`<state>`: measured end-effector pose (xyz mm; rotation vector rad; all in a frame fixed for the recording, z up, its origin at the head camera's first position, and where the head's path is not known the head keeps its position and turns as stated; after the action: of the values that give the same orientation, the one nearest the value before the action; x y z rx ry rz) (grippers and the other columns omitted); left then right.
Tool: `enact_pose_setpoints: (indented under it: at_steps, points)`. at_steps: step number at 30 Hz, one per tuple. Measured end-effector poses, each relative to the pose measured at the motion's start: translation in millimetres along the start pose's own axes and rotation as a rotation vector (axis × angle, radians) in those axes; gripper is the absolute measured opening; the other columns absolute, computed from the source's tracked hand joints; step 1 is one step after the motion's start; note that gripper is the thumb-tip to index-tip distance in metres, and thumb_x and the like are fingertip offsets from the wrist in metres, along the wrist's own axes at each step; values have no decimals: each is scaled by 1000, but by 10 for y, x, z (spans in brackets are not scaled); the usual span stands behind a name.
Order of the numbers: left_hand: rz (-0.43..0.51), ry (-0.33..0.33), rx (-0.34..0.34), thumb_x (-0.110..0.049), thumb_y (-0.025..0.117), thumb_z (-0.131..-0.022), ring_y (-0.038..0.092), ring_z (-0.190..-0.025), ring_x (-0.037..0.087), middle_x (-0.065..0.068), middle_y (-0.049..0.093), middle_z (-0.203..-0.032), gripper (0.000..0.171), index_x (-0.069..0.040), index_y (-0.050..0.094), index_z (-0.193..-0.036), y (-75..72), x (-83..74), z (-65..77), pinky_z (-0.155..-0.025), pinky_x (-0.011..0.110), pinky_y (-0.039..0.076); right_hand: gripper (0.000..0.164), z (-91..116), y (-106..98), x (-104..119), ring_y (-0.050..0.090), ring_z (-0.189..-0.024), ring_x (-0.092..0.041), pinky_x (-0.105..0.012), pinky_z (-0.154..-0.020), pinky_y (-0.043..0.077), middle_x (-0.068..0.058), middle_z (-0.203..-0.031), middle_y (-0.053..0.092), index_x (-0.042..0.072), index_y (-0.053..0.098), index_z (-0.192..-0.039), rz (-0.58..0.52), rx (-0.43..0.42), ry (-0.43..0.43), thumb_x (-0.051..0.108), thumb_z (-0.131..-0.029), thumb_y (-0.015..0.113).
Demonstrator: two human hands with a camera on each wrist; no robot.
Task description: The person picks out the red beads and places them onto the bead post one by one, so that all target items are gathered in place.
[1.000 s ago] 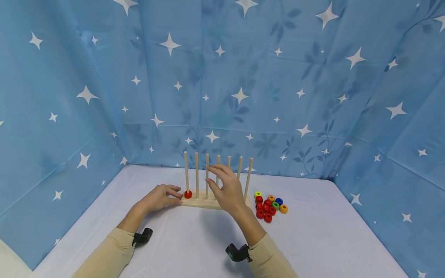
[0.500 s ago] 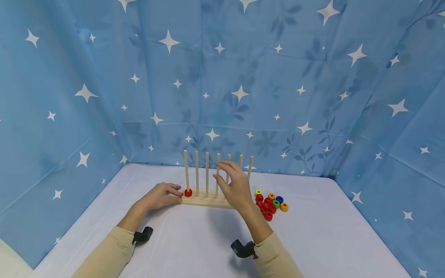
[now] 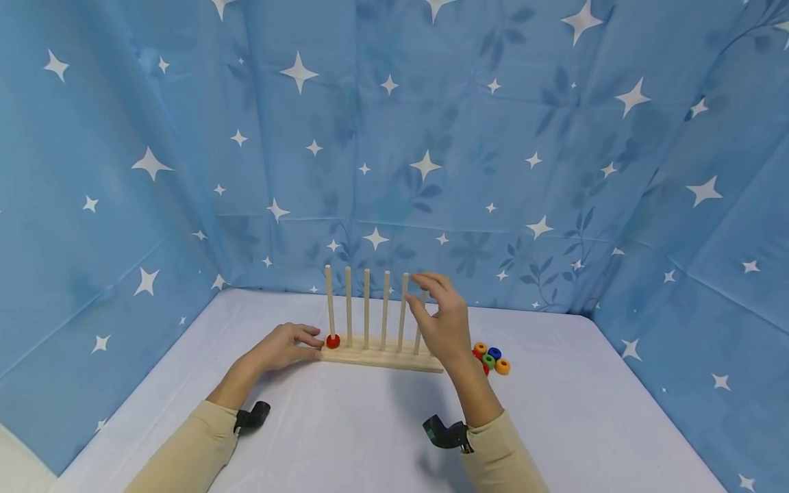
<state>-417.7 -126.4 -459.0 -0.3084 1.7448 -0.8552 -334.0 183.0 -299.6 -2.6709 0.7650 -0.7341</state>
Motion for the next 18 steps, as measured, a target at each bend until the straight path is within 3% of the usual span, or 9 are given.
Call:
enact_pose_setpoints:
  at_steps: [4, 9, 18]
  points:
    - [-5, 3, 2, -24, 83, -90, 51, -142, 42, 16, 64, -144, 23, -15, 83, -111, 0, -9, 1, -118, 60, 38, 35, -14, -103, -62, 67, -107, -27, -31, -90, 54, -10, -127, 70, 7, 73, -128, 2, -25, 32, 7, -93, 78]
    - [-2, 7, 7, -25, 83, -90, 50, -143, 43, 16, 64, -144, 24, -16, 83, -112, 5, -9, 2, -118, 60, 38, 35, -18, -211, -132, 67, -104, -30, -35, -89, 53, -11, -125, 70, 7, 73, -127, -9, -61, 47, 4, -93, 77]
    - [-5, 6, 8, -25, 82, -91, 50, -143, 44, 17, 64, -144, 24, -14, 83, -112, -7, -2, -1, -118, 61, 38, 36, -8, -346, -269, 67, -104, -34, -27, -88, 51, -14, -124, 69, 6, 73, -127, 29, -94, 72, 4, -92, 79]
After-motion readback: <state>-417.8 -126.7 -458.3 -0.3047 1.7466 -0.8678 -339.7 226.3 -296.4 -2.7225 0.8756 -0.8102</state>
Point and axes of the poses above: each hand's wrist, its own z-axis away from the middle knuckle, its own y-axis out of the palm, x = y × z, the point moved 7 cm from there along -z, towards the middle knuckle
